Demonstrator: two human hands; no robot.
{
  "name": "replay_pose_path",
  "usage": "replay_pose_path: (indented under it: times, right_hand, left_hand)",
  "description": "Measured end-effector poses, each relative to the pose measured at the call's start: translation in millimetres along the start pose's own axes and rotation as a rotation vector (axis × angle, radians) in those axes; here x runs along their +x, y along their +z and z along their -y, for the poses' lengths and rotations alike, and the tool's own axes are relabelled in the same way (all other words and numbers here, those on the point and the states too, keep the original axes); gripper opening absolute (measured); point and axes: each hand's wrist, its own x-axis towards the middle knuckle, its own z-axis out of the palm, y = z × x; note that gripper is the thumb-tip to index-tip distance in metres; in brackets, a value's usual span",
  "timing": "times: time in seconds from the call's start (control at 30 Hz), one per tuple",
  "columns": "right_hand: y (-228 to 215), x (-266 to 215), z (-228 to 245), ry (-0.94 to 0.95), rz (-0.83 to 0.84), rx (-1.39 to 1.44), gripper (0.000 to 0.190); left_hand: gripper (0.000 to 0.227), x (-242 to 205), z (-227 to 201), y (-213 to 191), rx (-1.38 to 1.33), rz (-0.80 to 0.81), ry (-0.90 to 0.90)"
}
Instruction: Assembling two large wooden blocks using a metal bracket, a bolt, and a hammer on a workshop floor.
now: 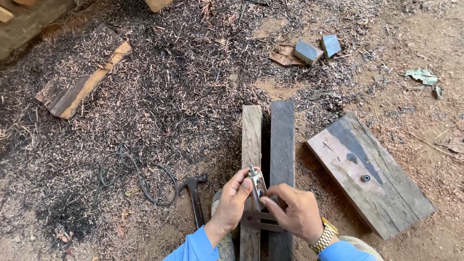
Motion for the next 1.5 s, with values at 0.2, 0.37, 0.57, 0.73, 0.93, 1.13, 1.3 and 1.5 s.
replay_pose_path:
  times: [0.2, 0.37, 0.57, 0.73, 0.93, 1.13, 1.3, 1.5]
  right_hand:
    - [2, -1, -4, -0.019, -0.062, 0.064, 0.023]
    - [0, -2, -4, 0.047, -0.036, 0.115, 0.022]
    - [-4, 4, -1, 0.18, -0.038, 0.107, 0.029]
    - [0, 1, -7, 0.134, -0.075, 0.117, 0.02]
    - [9, -3, -37, 0.107, -0.082, 0.241, 0.017]
    - [-9, -4, -86, 0.828, -0.197, 1.013, 0.043]
    - [-26, 1, -66, 0.848, -0.196, 1.332, 0.031]
    - [-13, -4, -59, 0.554, -0.05, 0.61, 0.052]
  left_hand:
    - [0.055, -2, -5, 3, 0.071, 0.01, 0.004]
    - [0.059, -1, -3, 2, 0.11, 0.016, 0.031]
    - [0.063, -3, -5, 5, 0.135, 0.049, 0.035]
    - [0.064, -5, 0, 3, 0.192, 0.077, 0.075]
    - [0.053, -1, -6, 2, 0.153, 0.116, 0.038]
    - [0.049, 2, -16, 2, 0.683, 0.102, 0.41]
    - [0.053, -2, -20, 7, 0.723, 0.201, 0.53]
    - [0.052, 2, -25, 7, 0.726, 0.108, 0.419]
